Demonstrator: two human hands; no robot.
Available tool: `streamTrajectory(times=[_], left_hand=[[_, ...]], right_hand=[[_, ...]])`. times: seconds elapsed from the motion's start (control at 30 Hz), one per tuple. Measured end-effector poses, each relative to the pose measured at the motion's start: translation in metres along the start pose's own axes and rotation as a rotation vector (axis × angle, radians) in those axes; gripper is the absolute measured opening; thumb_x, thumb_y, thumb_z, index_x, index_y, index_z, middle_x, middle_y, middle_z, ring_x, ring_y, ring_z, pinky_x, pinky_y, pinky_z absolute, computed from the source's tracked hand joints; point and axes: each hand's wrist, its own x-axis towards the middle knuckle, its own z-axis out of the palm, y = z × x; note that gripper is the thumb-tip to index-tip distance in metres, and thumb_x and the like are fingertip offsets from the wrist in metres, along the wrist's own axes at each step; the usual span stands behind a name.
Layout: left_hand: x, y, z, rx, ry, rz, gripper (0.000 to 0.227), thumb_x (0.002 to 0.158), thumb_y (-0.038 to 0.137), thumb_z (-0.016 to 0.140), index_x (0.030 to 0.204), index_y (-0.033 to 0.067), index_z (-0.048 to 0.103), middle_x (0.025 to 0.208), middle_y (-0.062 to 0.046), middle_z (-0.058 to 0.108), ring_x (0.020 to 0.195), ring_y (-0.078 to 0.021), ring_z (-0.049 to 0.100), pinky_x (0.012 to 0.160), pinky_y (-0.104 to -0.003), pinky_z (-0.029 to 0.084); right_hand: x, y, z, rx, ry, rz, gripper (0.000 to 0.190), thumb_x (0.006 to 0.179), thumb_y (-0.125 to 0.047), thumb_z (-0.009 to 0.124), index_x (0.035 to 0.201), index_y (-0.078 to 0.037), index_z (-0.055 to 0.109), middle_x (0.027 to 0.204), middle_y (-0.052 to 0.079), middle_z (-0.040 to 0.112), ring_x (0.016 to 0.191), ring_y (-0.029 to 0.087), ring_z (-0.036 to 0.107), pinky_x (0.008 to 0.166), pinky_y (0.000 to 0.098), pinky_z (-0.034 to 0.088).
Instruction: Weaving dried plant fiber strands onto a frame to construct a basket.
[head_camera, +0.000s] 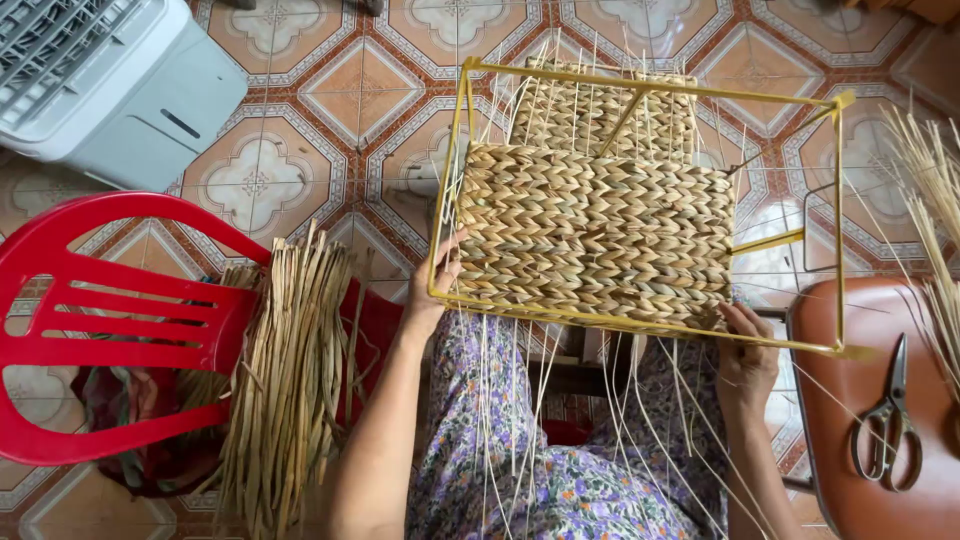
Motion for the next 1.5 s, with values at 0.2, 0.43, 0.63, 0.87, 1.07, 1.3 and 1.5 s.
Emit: streamTrajectory(times=[0.2,0.43,0.63,0.87,1.07,1.3,1.5], left_hand=[[-0.003,0.078,0.04,0.055,0.282,-0.304,0.051,0.097,0.018,0.055,0.147,0.0151,0.049,0.151,0.001,0.052,0.115,-0.0162,0.062,0.085,-0.035,0.054],[-0.038,-0.002,0.032,-0.206,0.389,-0.03,0.064,0.108,0.046,0.038,0.148,-0.0029,0.045,0.156,-0.024,0.044,0.148,-0.0312,0.04,0.123,-0.04,0.033],[-0.063,0.01,0.043,-0.197,0.399,-0.005,0.067,0.112,0.048,0.033,0.148,-0.0061,0.048,0.159,-0.026,0.045,0.15,-0.0315,0.042,0.126,-0.04,0.029],[-0.082,0.072,0.079,0.082,0.494,0.047,0.039,0.107,0.02,0.05,0.14,0.0001,0.052,0.146,-0.02,0.055,0.134,-0.0274,0.057,0.116,-0.039,0.045],[-0.087,0.07,0.073,0.437,0.425,0.103,0.024,0.112,0.014,0.049,0.125,-0.001,0.063,0.124,-0.013,0.07,0.115,-0.0195,0.067,0.104,-0.032,0.054],[-0.092,0.075,0.066,0.484,0.357,0.145,0.021,0.113,0.01,0.049,0.124,-0.0035,0.062,0.123,-0.012,0.068,0.114,-0.0189,0.067,0.104,-0.033,0.055],[-0.098,0.071,0.051,0.552,0.266,0.158,0.019,0.113,0.009,0.05,0.121,-0.0039,0.062,0.12,-0.012,0.069,0.109,-0.0187,0.069,0.098,-0.033,0.058]], right_hand=[[-0.01,0.024,0.017,-0.003,0.034,0.0,0.033,0.101,-0.001,0.07,0.131,-0.014,0.07,0.137,0.011,0.062,0.125,0.026,0.058,0.103,0.0354,0.051],[-0.007,0.022,0.017,0.063,-0.03,0.075,0.032,0.099,0.0,0.067,0.128,-0.015,0.071,0.134,0.012,0.064,0.124,0.026,0.061,0.101,0.0364,0.052],[-0.005,0.02,0.011,0.137,-0.01,0.108,0.031,0.099,0.0,0.066,0.126,-0.015,0.072,0.131,0.014,0.064,0.125,0.028,0.061,0.102,0.0372,0.051],[0.003,0.004,-0.014,0.085,-0.067,0.08,0.034,0.098,0.002,0.064,0.128,-0.014,0.07,0.132,0.017,0.062,0.127,0.03,0.057,0.102,0.0395,0.05],[-0.028,0.019,-0.115,0.18,0.014,0.309,0.038,0.103,0.01,0.056,0.138,-0.002,0.061,0.121,0.013,0.066,0.098,0.019,0.064,0.082,0.0286,0.053],[-0.109,0.088,-0.186,-0.156,0.246,0.343,0.033,0.115,0.004,0.066,0.143,0.003,0.049,0.127,0.013,0.06,0.111,0.02,0.064,0.098,0.0267,0.058],[-0.095,0.067,-0.173,-0.557,0.076,0.333,0.045,0.098,-0.005,0.081,0.136,0.002,0.057,0.132,0.022,0.054,0.108,0.034,0.066,0.098,0.038,0.057]])
